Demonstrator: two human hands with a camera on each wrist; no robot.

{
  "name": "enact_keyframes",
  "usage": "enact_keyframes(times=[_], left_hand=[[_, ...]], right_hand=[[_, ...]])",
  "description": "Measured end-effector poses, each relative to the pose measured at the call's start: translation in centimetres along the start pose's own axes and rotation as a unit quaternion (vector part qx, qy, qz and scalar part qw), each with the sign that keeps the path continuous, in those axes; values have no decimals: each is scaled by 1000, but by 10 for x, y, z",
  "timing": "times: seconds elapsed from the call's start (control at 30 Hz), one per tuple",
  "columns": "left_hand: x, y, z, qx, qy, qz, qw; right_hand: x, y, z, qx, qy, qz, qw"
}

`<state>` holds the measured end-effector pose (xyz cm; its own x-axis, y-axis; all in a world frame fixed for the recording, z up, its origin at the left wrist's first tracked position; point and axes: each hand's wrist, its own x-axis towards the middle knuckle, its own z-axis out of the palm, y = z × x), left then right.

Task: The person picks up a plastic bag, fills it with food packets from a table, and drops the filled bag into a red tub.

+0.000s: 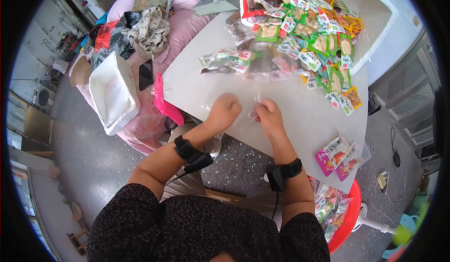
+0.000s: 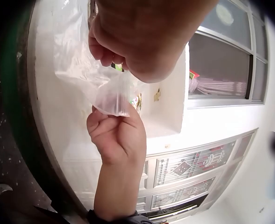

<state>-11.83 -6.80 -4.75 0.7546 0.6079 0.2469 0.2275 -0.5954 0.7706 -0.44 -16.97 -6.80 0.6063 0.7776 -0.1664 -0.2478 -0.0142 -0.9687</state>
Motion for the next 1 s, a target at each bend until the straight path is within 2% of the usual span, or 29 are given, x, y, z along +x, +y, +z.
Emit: enact_keyframes(times=[0.1, 0.13, 0.2, 0.23, 0.33, 0.43, 0.6, 0.7, 0.83, 1.0], left_hand=[[-4, -4, -5, 41, -22, 5, 999], [-6, -5, -5, 54, -37, 8, 998], [-7, -3, -6, -26, -109, -22, 993], [-6, -2, -7, -66, -145, -36, 987], [8, -11, -11, -72, -126, -2, 989], [41, -34, -26, 51, -65, 85, 993], [96, -70, -61, 214, 23, 66, 974], [119, -73, -66, 275, 12, 14, 961], [139, -64, -44, 323, -40, 95, 941], [158, -51, -19, 369, -95, 92, 920]], right_hand=[[-2, -5, -2, -194, 55, -176, 963], [-1, -6, -2, -216, 59, -192, 955], [0, -8, -3, -261, 69, -223, 937], [0, -11, -5, -244, 64, -222, 942], [-3, -28, -15, -208, 54, -215, 953], [-8, -49, -32, -198, 63, -212, 955], [-21, -75, -55, -182, 113, -245, 946], [-30, -89, -59, -154, 134, -256, 945], [-32, -91, -55, -151, 128, -251, 948], [-28, -85, -48, -174, 109, -239, 949]])
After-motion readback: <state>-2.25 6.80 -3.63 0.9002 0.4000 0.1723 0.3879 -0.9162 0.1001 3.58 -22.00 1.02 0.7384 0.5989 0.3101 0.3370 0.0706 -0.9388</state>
